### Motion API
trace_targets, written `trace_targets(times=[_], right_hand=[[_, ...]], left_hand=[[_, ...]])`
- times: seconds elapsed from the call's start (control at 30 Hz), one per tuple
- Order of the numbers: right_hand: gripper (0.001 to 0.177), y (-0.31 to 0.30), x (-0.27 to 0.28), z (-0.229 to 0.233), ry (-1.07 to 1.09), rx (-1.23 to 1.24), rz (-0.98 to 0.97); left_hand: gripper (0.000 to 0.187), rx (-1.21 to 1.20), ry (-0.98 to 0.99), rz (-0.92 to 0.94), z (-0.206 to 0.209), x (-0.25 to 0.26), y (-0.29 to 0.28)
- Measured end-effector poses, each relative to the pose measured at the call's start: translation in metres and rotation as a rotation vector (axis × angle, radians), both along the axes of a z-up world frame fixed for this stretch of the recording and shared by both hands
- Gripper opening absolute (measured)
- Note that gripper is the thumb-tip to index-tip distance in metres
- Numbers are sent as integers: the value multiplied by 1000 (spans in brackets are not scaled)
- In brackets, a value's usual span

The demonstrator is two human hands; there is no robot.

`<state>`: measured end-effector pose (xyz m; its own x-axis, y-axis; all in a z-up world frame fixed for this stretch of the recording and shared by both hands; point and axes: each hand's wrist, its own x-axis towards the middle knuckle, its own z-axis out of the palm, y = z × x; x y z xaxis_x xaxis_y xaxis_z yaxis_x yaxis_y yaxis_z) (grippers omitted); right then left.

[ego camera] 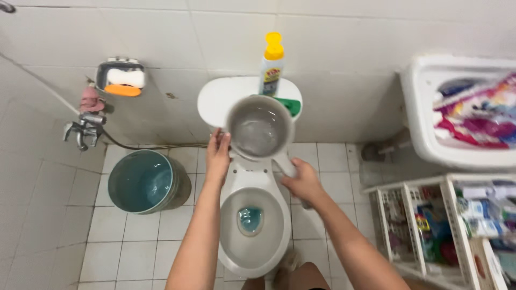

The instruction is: The person prepares a cleaning solution by mixing water and detergent in a pot, then pours it into the toilet bowl. They use a green scrub brush to scrub the toilet seat and lid repeatedly, rinsing the brush in the pot between scrubs.

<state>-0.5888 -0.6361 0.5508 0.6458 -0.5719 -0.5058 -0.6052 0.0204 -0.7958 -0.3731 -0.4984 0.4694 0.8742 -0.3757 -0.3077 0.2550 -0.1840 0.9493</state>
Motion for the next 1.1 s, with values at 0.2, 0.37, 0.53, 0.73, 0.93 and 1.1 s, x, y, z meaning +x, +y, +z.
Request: trace_targets(times=[0.2,0.37,0.53,0.73,0.93,1.1], right_hand=[[34,-13,120,-32,-180,48,81],[34,-29,169,-49,-170,12,119],[38,-48,187,-61,-154,-42,176],[41,-69,207,-77,-180,-120,251],[47,-149,200,-95,-162,-538,333],[94,-221,222,-93,-801,-553,47]], left_hand=[[67,156,-235,100,10,44,-20],[58,135,-235,230,-8,91,-42],[52,48,-255,330,-41,109,-65],[75,167,-355,283,-52,87,-87],[75,141,-315,377,-26,67,-92],[71,307,-660,408,4,60,-89]])
